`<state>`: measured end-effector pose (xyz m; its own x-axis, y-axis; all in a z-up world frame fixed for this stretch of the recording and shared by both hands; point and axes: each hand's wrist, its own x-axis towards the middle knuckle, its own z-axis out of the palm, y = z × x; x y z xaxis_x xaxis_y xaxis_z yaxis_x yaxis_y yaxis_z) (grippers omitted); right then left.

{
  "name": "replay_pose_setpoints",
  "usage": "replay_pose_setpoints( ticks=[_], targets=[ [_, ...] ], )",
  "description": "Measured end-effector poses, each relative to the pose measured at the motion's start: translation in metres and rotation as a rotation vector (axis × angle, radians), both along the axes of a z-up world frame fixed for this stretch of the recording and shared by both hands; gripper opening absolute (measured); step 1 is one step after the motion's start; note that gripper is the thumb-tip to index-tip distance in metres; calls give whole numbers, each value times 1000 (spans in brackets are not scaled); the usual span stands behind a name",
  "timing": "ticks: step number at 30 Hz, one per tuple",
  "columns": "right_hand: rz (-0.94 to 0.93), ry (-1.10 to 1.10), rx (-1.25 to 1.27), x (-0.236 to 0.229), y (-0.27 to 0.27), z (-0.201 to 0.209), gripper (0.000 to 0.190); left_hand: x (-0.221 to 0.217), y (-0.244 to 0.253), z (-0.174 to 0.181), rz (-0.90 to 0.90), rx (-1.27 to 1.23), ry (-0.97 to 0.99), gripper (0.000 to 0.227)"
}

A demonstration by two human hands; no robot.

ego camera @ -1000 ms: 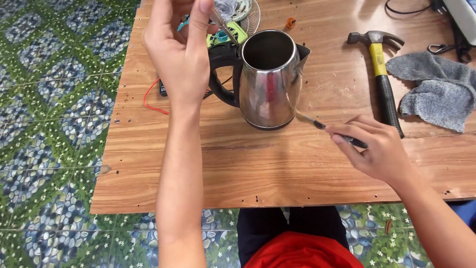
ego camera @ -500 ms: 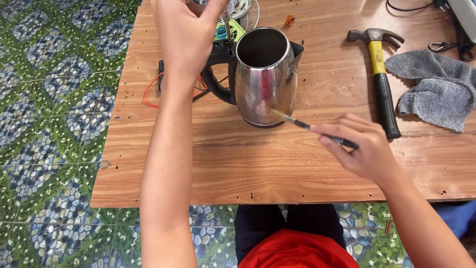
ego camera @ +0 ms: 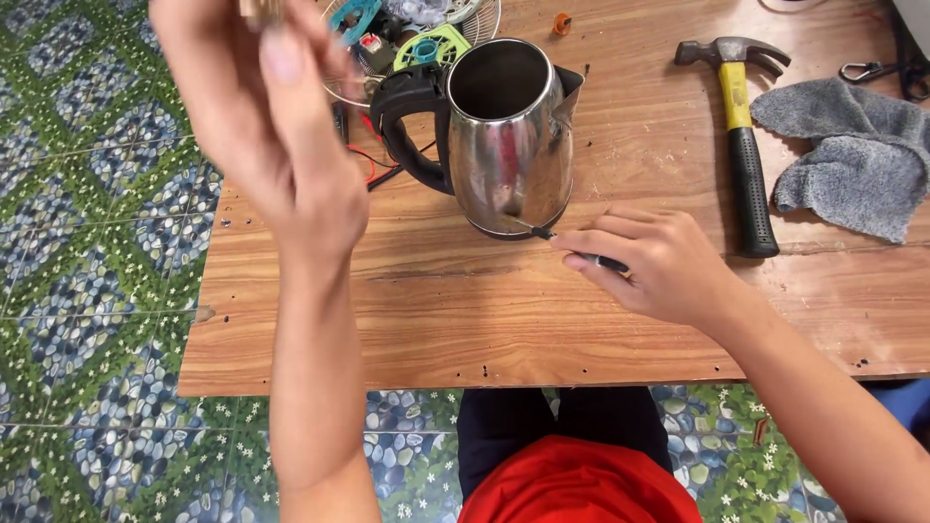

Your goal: The person cleans the exterior of a stainless steel electric kettle using a small brush and a hammer. They scrub the kettle's body and handle, then use the hammer to tap the handle area. Finally, they use a small tool to scrape or clean the handle's crevices.

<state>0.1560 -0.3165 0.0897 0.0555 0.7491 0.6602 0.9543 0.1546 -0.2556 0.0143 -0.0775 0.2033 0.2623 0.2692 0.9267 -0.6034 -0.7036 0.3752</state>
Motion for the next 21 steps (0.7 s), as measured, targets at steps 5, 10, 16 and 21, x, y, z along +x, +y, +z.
replay_pose_setpoints(
  ticks=[5,10,16,21],
  targets=[
    [-66,170,221,3,1,0,17,-11,53,-23,306,252,277,12],
    [54,38,45,11,0,-11,22,3,100,-70,431,134,987,79],
    [65,-94,-34,20,4,-12,22,21,95,-115,612,259,899,54],
    [40,170,99,16,1,0,20,31,94,-139,752,266,712,42]
  ],
)
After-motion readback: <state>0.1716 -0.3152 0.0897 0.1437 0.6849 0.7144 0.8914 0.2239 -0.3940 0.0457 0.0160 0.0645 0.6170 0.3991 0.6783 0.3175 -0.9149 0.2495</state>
